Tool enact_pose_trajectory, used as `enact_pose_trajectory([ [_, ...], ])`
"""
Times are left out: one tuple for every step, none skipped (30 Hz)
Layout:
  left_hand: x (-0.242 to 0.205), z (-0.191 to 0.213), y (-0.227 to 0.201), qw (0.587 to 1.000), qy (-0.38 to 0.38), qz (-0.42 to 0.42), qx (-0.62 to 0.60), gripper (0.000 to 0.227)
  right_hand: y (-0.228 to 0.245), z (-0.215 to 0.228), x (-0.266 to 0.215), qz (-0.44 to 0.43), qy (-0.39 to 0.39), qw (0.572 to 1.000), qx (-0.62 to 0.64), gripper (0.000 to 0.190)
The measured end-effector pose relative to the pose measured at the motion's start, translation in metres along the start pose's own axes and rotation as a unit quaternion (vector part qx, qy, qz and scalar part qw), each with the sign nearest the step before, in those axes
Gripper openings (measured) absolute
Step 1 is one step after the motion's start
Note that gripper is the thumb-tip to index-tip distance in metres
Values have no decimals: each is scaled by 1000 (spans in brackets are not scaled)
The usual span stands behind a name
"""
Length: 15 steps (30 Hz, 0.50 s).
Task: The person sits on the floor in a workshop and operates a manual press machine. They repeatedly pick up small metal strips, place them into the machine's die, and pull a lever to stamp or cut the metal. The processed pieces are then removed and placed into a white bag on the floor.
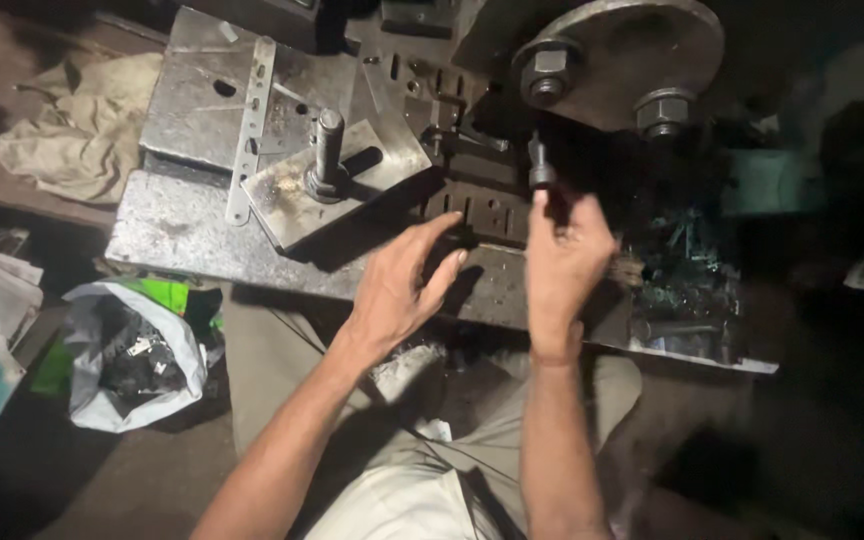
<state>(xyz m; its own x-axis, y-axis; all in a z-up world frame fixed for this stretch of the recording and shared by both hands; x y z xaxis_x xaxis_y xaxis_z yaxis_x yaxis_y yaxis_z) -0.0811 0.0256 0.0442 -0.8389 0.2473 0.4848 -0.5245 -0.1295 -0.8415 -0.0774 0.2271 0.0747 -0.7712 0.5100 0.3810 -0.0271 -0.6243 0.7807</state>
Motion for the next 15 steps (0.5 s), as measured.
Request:
enact_pose_trajectory([
  [1,1,0,1000,-4,-8,-3,39,-5,1,2,-49,21,997,57,6],
  [2,2,-2,1000,-8,-16,-6,39,-10,5,3,-98,42,988,114,7],
  [2,3,-2,1000,-10,-12,-8,38,-12,5,2,-146,63,972,171,9],
  [1,3,-2,1000,-13,-9,-10,36,-5,8,-1,-98,53,984,139,5],
  [1,3,-2,1000,-15,-7,-14,35,2,11,-4,-47,42,992,106,3],
  [1,2,-2,1000,-17,-10,-8,35,9,12,-6,3,30,997,73,5],
  [0,1,-3,1000,-16,-11,-2,34,15,12,-6,67,14,998,14,3],
  [0,-1,-2,1000,-16,-13,3,34,19,9,-5,131,-3,990,-45,7],
  [-1,-2,-3,1000,-20,-23,8,34,20,6,-4,190,-19,976,-104,12],
  [-1,-3,-3,999,-23,-32,12,33,15,0,1,192,-33,973,-123,18],
  [0,-3,-3,999,-29,-43,16,33,9,-10,8,196,-47,969,-141,24],
  [-1,-4,-1,999,-27,-29,19,33,4,-17,12,199,-61,965,-158,30],
  [-1,-4,0,999,-26,-15,22,34,-2,-23,18,175,-24,968,-176,31],
  [-1,-4,1,999,-26,0,24,34,-7,-26,23,150,13,970,-193,33],
  [-1,-4,2,999,-25,5,22,35,-10,-28,26,125,51,968,-210,35],
])
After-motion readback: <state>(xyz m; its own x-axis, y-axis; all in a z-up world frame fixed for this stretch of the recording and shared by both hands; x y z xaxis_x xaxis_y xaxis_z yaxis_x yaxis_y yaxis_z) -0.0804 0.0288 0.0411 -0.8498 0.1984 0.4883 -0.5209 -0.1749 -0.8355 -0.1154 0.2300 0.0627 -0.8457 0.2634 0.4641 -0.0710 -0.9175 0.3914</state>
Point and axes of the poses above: each hand's wrist, its own x-axis towards the middle knuckle, its own z-axis out of the back of the hand, y = z × x, the point moved 5 cm from there along x, towards the middle knuckle, and after that the axes turned 8 degrees about -z, right-handed, at the moved point
